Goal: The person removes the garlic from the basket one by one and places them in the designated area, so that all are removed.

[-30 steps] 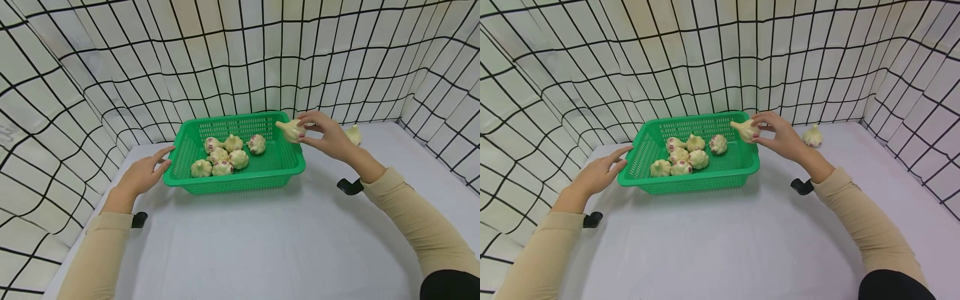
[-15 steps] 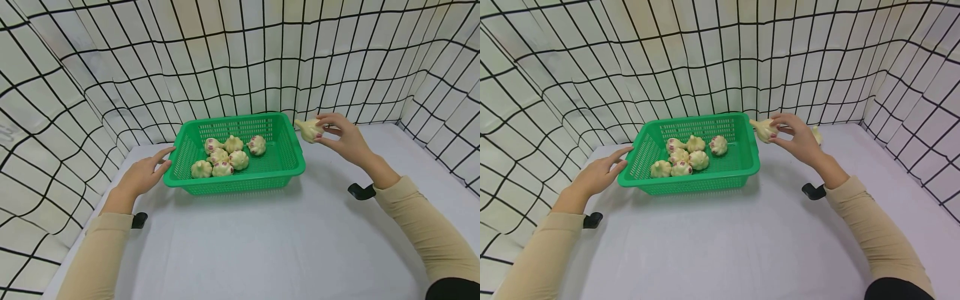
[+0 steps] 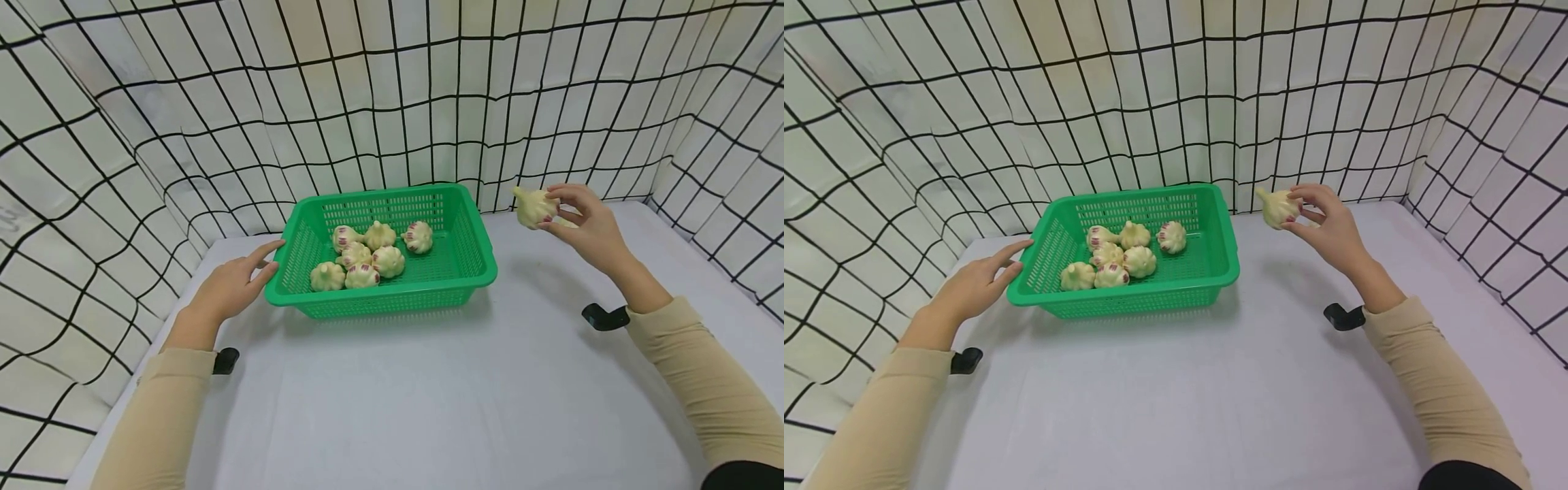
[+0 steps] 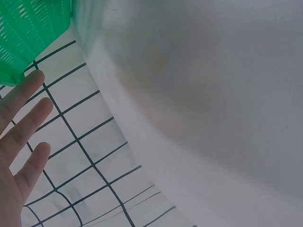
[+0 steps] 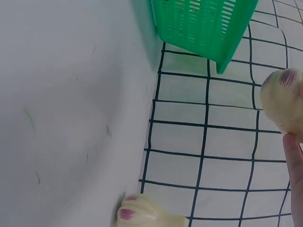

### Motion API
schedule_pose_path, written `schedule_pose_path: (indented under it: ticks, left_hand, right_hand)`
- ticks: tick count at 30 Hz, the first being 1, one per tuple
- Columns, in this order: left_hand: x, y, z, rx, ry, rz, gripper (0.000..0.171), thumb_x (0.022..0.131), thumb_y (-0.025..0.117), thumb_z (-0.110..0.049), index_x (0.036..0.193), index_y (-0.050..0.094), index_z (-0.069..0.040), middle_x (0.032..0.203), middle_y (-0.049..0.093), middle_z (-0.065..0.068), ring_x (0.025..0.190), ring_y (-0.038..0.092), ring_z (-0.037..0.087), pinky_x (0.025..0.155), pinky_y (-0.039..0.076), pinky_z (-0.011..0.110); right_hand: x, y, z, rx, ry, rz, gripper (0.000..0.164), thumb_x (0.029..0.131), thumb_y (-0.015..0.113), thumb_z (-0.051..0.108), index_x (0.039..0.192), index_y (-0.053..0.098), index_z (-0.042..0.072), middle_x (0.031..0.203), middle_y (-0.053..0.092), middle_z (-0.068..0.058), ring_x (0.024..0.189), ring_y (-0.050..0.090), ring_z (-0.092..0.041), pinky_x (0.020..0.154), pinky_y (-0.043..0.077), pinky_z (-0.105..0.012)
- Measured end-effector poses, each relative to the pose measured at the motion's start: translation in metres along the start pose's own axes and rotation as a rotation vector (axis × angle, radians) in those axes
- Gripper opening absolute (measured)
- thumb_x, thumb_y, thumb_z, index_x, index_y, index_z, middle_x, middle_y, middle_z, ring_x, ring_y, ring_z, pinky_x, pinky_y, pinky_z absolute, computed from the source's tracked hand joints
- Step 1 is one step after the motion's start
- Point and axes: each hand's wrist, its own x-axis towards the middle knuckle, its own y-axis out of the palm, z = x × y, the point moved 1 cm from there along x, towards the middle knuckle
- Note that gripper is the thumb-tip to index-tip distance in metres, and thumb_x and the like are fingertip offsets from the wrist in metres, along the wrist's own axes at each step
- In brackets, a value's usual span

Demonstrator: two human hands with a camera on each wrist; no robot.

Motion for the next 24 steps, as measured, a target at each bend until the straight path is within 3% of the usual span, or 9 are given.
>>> schedule_pose_path:
  ticks: [11,19,24]
  left_hand:
    - [0.000,0.000,0.000,0.007,0.002,-0.004,0.062,0.110,0.030,-0.052,0.162,0.029,-0.018,0.125,0.063,0.032,0.113,0.060,0.051,0.090,0.047,0.068]
    - [0.000,0.000,-0.001,0.004,-0.001,0.003,0.062,0.111,0.030,-0.052,0.162,0.029,-0.018,0.125,0.063,0.033,0.113,0.060,0.051,0.090,0.047,0.069]
    - [0.000,-0.001,0.000,0.007,0.004,0.000,0.061,0.111,0.030,-0.051,0.162,0.029,-0.018,0.124,0.064,0.032,0.111,0.061,0.051,0.089,0.048,0.068]
  right_hand:
    - [-0.006,-0.022,-0.015,0.013,0.054,-0.067,0.052,0.087,0.071,-0.017,0.136,0.056,-0.007,0.128,0.050,0.012,0.126,0.051,-0.007,0.098,0.046,-0.014]
    - [-0.011,-0.035,-0.029,-0.054,0.172,-0.108,0.055,0.089,0.074,-0.008,0.140,0.053,-0.003,0.131,0.046,0.012,0.129,0.052,-0.011,0.101,0.045,-0.016]
    - [-0.015,-0.044,-0.039,-0.035,0.226,-0.141,0.056,0.090,0.073,-0.007,0.142,0.051,0.000,0.133,0.043,0.013,0.128,0.052,-0.009,0.100,0.045,-0.015]
